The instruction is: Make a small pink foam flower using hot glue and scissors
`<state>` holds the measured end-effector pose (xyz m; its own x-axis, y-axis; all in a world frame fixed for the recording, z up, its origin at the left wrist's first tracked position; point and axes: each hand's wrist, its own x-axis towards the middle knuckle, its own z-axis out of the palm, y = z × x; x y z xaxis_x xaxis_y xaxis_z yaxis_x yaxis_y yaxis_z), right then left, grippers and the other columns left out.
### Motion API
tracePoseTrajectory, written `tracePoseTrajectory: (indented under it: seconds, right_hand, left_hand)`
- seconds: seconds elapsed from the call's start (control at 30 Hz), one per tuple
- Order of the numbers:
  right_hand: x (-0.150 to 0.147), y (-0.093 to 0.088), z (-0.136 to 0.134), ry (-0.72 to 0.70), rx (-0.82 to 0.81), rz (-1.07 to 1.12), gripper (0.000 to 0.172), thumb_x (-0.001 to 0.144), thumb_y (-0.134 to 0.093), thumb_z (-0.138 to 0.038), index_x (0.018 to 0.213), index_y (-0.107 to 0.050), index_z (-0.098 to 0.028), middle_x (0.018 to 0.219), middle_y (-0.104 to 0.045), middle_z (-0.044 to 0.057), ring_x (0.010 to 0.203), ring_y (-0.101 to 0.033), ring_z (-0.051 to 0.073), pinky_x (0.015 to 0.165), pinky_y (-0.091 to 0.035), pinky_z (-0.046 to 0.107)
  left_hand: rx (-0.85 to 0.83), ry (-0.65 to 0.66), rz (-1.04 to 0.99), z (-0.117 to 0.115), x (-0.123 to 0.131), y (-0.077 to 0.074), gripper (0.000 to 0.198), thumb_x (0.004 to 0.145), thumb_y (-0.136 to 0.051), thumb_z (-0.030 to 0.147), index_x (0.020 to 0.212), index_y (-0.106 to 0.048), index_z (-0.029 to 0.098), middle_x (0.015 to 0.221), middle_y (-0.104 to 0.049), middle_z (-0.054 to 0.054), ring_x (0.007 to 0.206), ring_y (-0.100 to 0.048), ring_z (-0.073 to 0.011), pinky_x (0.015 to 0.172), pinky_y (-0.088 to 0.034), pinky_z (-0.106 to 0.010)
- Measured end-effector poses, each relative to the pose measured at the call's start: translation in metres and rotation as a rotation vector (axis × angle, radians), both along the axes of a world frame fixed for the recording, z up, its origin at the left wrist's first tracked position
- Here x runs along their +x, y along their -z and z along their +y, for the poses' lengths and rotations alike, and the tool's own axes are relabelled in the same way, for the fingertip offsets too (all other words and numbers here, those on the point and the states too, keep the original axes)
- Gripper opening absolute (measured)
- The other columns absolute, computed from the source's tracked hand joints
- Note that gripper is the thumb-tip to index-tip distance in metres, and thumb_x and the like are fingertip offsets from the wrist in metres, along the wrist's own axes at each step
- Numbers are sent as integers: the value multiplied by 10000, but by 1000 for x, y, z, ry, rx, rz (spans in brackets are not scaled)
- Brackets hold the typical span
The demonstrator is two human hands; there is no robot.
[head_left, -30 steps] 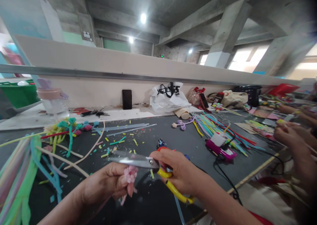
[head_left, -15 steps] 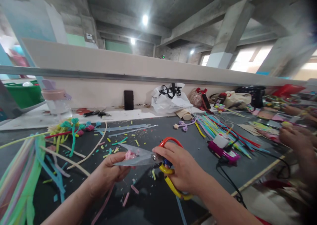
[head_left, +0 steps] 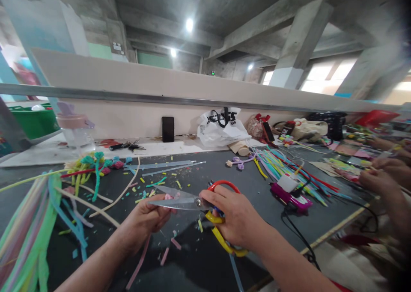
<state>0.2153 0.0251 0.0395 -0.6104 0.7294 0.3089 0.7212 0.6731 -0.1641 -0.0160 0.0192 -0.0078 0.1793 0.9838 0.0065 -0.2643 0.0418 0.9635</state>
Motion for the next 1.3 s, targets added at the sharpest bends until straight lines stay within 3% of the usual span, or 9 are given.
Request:
tracePoseTrajectory:
  seconds: [0.23,0.4,0.57,0.7,0.93,1.2,1.3]
  right_hand:
    - [1,7,0,-35,51,58,503,630,-523,-63,1100,-509,-240,807,-546,-3,644,-467,114,585,-324,232]
    - [0,7,3,-45,-54,145,517,612,-502,-38,1086,-497,-245,760,-512,-28,638,-453,104,583,-337,205]
    - [0,0,4,23,-53,170,559,601,-510,-48,1117,-474,-258,892,-526,-3,749,-483,127,665,-377,221]
    - [-4,1,1,21,-37,66,487,657,-522,-104,1117,-495,-259,951,-541,21,808,-502,148,689,-389,236]
    - [-7,4,-1,27,-24,53,428,677,-513,-122,1084,-514,-254,866,-549,1,656,-500,103,605,-363,217]
    - [-8,10,5,2,-19,78,447,635,-512,-85,1054,-529,-239,827,-563,-4,634,-496,99,600,-357,209]
    - [-10,13,5,-6,-35,103,458,635,-493,-61,1057,-530,-236,791,-577,-9,642,-499,106,604,-362,202]
  left_hand:
    - [-7,41,10,1,-3,3,312,658,-698,432,626,-626,130,479,-406,47,436,-314,-49,418,-246,-177]
    - [9,14,60,3,-5,4,338,678,-663,477,675,-642,140,467,-346,64,426,-248,-50,411,-194,-184]
    - [101,-115,288,4,-2,-4,397,681,-613,538,680,-649,142,508,-379,54,461,-272,-66,441,-200,-191]
    - [113,-96,414,4,-3,-2,365,675,-616,498,648,-662,136,479,-330,60,458,-244,-76,437,-183,-208]
    - [195,-122,381,6,-5,9,291,712,-601,422,683,-669,141,508,-383,41,498,-302,-92,465,-233,-214]
    - [145,-154,352,1,-3,3,296,711,-618,440,688,-683,152,566,-504,13,535,-387,-106,510,-303,-216]
    - [116,-137,261,2,-2,1,298,699,-642,453,685,-667,156,554,-481,19,509,-358,-97,481,-277,-212]
